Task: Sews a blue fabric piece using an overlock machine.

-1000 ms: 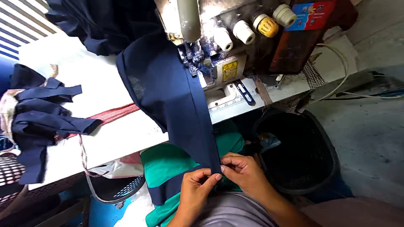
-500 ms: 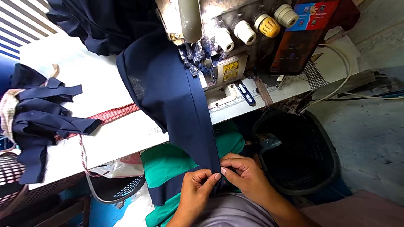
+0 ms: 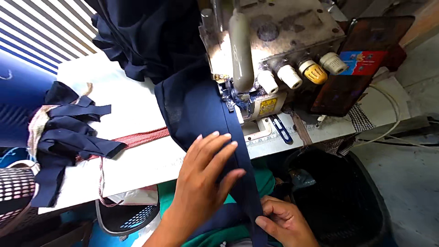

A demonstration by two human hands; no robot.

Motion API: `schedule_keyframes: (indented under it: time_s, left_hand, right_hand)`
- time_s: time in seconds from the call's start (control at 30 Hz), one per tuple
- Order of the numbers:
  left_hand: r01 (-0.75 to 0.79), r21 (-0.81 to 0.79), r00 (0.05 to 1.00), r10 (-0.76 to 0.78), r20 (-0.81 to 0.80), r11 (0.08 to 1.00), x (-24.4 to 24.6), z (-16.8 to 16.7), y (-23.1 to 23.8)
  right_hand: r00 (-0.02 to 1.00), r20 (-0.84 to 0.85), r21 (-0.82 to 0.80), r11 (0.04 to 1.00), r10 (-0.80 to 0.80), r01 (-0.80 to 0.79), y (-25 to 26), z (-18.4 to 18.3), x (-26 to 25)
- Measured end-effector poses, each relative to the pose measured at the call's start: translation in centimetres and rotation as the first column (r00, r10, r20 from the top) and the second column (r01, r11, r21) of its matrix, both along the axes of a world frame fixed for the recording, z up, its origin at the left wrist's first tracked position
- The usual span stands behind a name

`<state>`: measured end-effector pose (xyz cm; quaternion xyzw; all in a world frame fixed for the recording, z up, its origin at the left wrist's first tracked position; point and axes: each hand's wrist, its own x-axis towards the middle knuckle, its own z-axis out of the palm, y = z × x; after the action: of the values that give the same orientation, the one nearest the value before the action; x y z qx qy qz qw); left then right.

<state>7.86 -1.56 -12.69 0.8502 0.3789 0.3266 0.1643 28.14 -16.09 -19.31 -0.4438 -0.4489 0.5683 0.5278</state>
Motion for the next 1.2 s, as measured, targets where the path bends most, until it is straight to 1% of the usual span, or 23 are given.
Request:
schedule_keyframes:
  time_s: [0.07, 0.13, 0.27, 0.4, 0.57, 0.7, 0.77, 0.83, 0.87, 0.93, 1.0, 1.1, 1.2]
  left_hand:
    - [-0.053, 0.058, 0.998, 0.055, -0.036, 0.997, 0.7, -1.3, 2.0]
    - [-0.064, 0.069, 0.997, 0.066, -0.032, 0.996, 0.8, -1.6, 3.6]
    - [-0.05, 0.041, 0.999, 0.05, -0.007, 0.998, 0.4, -0.9, 6.7]
    - [-0.05, 0.032, 0.998, 0.051, -0.024, 0.998, 0.4, 0.1, 10.0]
    - [-0.017, 0.068, 0.999, 0.019, -0.033, 0.998, 0.3, 1.1, 14.0]
    - [0.028, 0.079, 1.0, -0.027, -0.012, 0.997, 0.0, 1.1, 16.4]
    - [-0.006, 0.099, 0.998, 0.012, -0.057, 0.995, -0.1, 1.5, 15.8]
    - [-0.081, 0.145, 0.991, 0.095, -0.092, 0.986, 0.4, 2.4, 12.7]
    - [-0.109, 0.156, 0.991, 0.12, -0.062, 0.982, 0.6, 2.4, 10.4]
    - [-0.123, 0.132, 0.991, 0.128, -0.028, 0.983, 1.1, 1.2, 5.8]
    - [-0.133, 0.126, 0.989, 0.141, -0.055, 0.983, 1.4, -0.4, 3.2]
    - [-0.158, 0.156, 0.987, 0.162, -0.013, 0.975, 1.5, -2.0, 3.0]
    - [-0.155, 0.145, 0.988, 0.153, 0.027, 0.977, 1.4, -2.4, 4.4]
  right_hand:
    - [1.0, 0.017, 0.005, 1.0, -0.021, 0.021, 1.1, 0.4, 0.1]
    - [0.997, 0.056, 0.043, 0.998, -0.046, 0.043, 2.6, 0.7, 0.3]
    - [0.991, 0.106, 0.103, 0.992, -0.084, 0.073, 5.6, 0.8, 0.3]
    - [0.986, 0.129, 0.142, 0.986, -0.108, 0.089, 8.7, 0.9, 0.2]
    - [0.974, 0.17, 0.171, 0.978, -0.148, 0.118, 12.2, 2.0, -0.2]
    - [0.964, 0.191, 0.153, 0.976, -0.185, 0.157, 14.5, 2.8, -0.6]
    - [0.957, 0.192, 0.136, 0.971, -0.219, 0.195, 15.1, 2.8, -1.1]
    - [0.944, 0.209, 0.133, 0.964, -0.255, 0.23, 15.2, 2.5, -1.3]
    - [0.941, 0.217, 0.129, 0.963, -0.26, 0.236, 14.9, 2.3, -1.4]
    - [0.938, 0.238, 0.117, 0.966, -0.253, 0.231, 13.9, 2.0, -1.6]
    - [0.944, 0.241, 0.09, 0.974, -0.226, 0.21, 12.5, 1.7, -1.8]
    - [0.95, 0.224, 0.075, 0.976, -0.215, 0.203, 11.4, 1.8, -1.9]
    - [0.969, 0.151, 0.032, 0.981, -0.194, 0.191, 11.6, 2.1, -1.8]
